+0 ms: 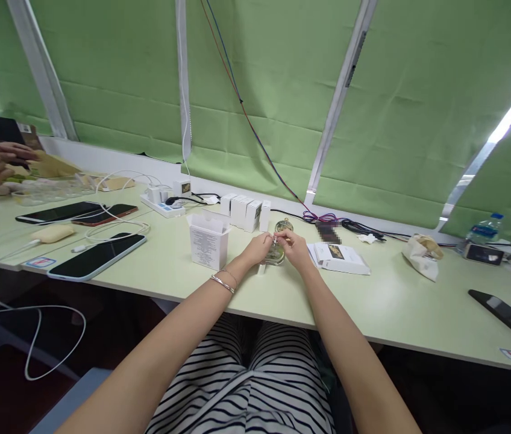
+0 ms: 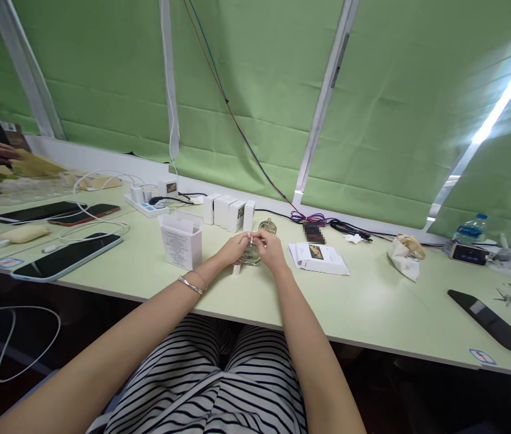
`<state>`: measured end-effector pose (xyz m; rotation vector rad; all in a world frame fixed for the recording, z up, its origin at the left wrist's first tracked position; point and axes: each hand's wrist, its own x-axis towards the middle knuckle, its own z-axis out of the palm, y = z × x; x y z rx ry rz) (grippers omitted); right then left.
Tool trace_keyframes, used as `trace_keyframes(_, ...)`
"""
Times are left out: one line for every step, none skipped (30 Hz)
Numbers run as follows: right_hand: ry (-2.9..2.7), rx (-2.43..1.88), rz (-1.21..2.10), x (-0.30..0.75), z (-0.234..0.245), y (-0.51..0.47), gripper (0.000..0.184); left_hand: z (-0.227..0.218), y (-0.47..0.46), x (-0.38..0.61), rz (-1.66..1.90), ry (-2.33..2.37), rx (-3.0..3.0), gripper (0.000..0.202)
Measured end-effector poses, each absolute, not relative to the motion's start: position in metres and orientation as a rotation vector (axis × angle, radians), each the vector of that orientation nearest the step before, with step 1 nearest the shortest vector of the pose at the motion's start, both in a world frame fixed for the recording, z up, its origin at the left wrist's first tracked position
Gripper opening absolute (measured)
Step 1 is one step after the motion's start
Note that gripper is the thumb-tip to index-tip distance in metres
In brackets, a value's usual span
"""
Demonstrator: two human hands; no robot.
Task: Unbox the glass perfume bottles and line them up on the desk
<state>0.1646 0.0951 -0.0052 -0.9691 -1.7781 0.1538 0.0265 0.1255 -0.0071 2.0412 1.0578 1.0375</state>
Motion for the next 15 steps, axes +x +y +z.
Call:
trace_keyframes(-1.781,-0.968,0.132,0.165,-0.005,0.093,0.020,-0.008,0.126,0.026,1.038,1.053,2.038,0.025)
trace_keyframes(-1.777,-0.970,0.103,0.165,-0.004,0.091,0.022,-0.008,0.126,0.026,1.040,1.049,2.035,0.024)
trace_keyframes(-1.765,-0.976,0.068,0.165,-0.003,0.088,0.025,-0.009,0.127,0.025,1.044,1.044,2.034,0.023)
trace_keyframes(-1.753,-0.987,0.033,0.165,-0.002,0.085,0.026,-0.009,0.128,0.025,1.051,1.041,2.033,0.022)
trace_keyframes(-1.750,-0.999,0.003,0.164,0.000,0.082,0.027,-0.010,0.129,0.025,1.058,1.037,2.031,0.021)
trace_keyframes(-1.766,-1.010,-0.018,0.162,0.001,0.078,0.026,-0.010,0.130,0.025,1.067,1.033,2.028,0.020)
trace_keyframes(-1.808,-1.018,-0.025,0.159,0.002,0.075,0.026,-0.011,0.131,0.026,1.076,1.029,2.026,0.019)
trace_keyframes(-1.872,-1.022,-0.022,0.157,0.003,0.072,0.025,-0.012,0.132,0.026,1.084,1.026,2.024,0.018)
trace_keyframes(-1.948,-1.023,-0.011,0.153,0.004,0.069,0.026,-0.012,0.134,0.026,1.091,1.024,2.022,0.018)
trace_keyframes(-2.025,-1.025,0.004,0.149,0.003,0.067,0.027,-0.013,0.135,0.026,1.099,1.023,2.020,0.017)
trace_keyframes(-2.093,-1.028,0.019,0.146,0.003,0.066,0.028,-0.013,0.137,0.026,1.107,1.021,2.018,0.018)
trace_keyframes(-2.146,-1.035,0.032,0.142,0.002,0.066,0.029,-0.013,0.138,0.025,1.113,1.020,2.014,0.018)
trace_keyframes(-2.182,-1.045,0.041,0.139,0.000,0.066,0.029,-0.013,0.139,0.024,1.119,1.019,2.011,0.018)
trace_keyframes(-2.204,-1.055,0.046,0.136,-0.001,0.066,0.029,-0.014,0.140,0.023,1.126,1.017,2.007,0.018)
trace_keyframes(-2.215,-1.062,0.048,0.134,-0.003,0.066,0.027,-0.014,0.142,0.022,1.132,1.015,2.004,0.017)
